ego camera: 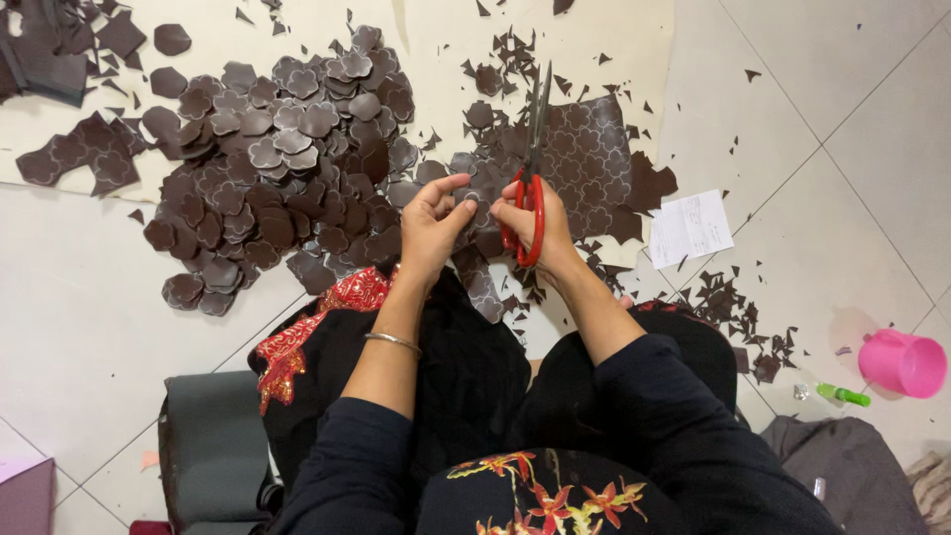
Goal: The person sits on the floor and uses red-handled scissors to cut flower-shaped pieces from a sheet of dark brown patterned material. They hold the material with one hand and cut along the outlines with the other, placing the finished shapes into a growing pile on the floor.
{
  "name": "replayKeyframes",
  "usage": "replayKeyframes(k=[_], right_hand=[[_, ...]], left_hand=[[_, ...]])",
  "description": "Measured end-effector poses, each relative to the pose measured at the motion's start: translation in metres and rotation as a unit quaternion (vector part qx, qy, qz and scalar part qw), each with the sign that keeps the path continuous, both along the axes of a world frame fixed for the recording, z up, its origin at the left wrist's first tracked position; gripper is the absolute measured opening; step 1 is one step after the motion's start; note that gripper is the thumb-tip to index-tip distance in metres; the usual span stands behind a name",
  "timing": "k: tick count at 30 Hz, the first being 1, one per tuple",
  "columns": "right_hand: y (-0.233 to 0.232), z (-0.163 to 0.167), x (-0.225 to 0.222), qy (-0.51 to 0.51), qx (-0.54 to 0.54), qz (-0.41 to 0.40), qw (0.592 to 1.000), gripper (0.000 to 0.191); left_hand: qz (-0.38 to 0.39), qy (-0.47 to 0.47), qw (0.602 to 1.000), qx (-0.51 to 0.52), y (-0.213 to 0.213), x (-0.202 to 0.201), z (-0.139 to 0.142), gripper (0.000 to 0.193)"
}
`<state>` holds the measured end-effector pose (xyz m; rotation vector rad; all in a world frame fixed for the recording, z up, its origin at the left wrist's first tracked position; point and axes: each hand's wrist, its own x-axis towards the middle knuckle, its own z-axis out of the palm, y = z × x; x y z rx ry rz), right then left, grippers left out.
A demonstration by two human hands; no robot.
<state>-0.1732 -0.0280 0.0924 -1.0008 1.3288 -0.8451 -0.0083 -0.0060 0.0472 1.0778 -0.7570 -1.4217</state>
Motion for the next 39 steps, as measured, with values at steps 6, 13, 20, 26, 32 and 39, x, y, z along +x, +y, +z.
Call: replayKeyframes(k=[6, 13, 20, 26, 32, 39], right_hand=[[0.003, -0.004, 0.001, -0.023, -0.016, -0.008, 1.0, 0.029], [0.005, -0.011, 0.002, 0.094, -0.031, 0.125, 0.987, 0.033], [0.021, -0.015, 0.007, 0.131, -0.055, 0.253, 0.957, 0.046], [0.022, -0.015, 0.005, 0.132, -0.08, 0.285, 0.946, 0.06], [0.021, -0.014, 0.005, 0.129, -0.108, 0.294, 0.941, 0.077], [0.021, -0.015, 0.006, 0.08, -0.099, 0.287, 0.95, 0.081]], left_hand=[[-0.013, 0.15, 0.982, 0.113, 0.001, -0.003, 0.001, 0.025], [0.081, 0.153, 0.982, 0.082, -0.01, 0.015, -0.001, 0.017], [0.138, 0.161, 0.976, 0.055, -0.01, 0.026, 0.004, 0.022], [0.136, 0.121, 0.982, 0.052, -0.009, 0.023, 0.011, 0.026], [0.125, 0.119, 0.984, 0.039, -0.008, 0.023, 0.017, 0.027], [0.107, 0.118, 0.987, 0.034, -0.006, 0.021, 0.021, 0.03]])
